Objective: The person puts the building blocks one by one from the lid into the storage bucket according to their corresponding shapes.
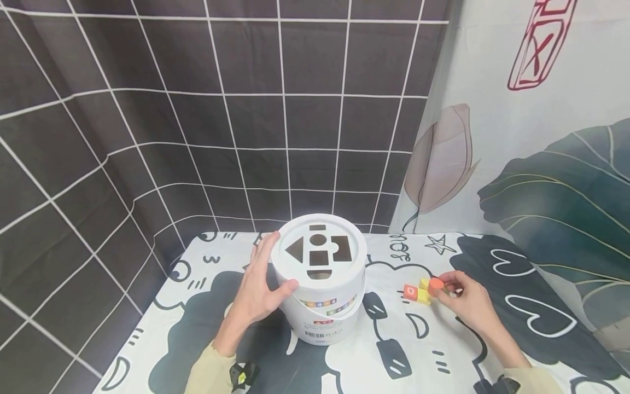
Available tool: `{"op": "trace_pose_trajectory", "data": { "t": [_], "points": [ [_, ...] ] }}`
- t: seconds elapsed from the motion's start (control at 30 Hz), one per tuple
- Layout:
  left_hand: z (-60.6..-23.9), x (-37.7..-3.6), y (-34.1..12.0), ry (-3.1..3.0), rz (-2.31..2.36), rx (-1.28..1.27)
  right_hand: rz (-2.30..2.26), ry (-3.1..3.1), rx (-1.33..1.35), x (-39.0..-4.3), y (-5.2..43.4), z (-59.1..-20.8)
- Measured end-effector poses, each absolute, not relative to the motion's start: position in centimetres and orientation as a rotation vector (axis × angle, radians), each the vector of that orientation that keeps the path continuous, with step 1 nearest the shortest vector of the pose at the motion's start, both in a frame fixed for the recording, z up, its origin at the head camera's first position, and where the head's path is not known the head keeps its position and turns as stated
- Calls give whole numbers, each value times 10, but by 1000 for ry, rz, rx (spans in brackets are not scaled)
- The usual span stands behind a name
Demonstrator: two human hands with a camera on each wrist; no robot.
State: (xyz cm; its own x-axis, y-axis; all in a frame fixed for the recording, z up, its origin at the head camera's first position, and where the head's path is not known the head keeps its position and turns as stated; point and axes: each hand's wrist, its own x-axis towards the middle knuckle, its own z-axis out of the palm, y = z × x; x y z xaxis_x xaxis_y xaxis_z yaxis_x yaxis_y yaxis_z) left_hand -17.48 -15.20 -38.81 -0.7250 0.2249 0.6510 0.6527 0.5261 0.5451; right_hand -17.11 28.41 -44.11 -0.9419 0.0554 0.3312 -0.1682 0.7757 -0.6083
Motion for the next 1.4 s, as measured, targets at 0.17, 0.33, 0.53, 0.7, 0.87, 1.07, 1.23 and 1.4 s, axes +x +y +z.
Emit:
{"op": "trace_pose_trajectory", "data": {
  "t": [0.17, 0.33, 0.53, 0.7, 0.87, 1.07, 1.23, 1.4],
  "points": [
    [-388, -175, -152, -2256, -1112, -710, 936, -2609, 134, -175, 276, -432],
    [-388, -175, -152, -2256, -1114, -713, 929, -2588, 178, -178, 272, -425],
    [-389, -174, -152, -2270, -1120, -699, 973, -2583, 222, -181, 267, -416],
    [-390, -174, -152, -2272, -1123, -694, 976, -2550, 274, -185, 261, -404],
    [-390, -175, -152, -2263, -1123, -697, 987, -2531, 330, -190, 255, -393],
    [-388, -175, -152, -2264, -1125, -696, 1040, -2545, 348, -196, 245, -378],
    [-388, -175, -152, -2273, -1122, -691, 1081, -2553, 378, -201, 236, -365],
    [-388, -174, -152, -2278, -1124, -690, 1134, -2558, 401, -205, 226, -349]
  ]
}}
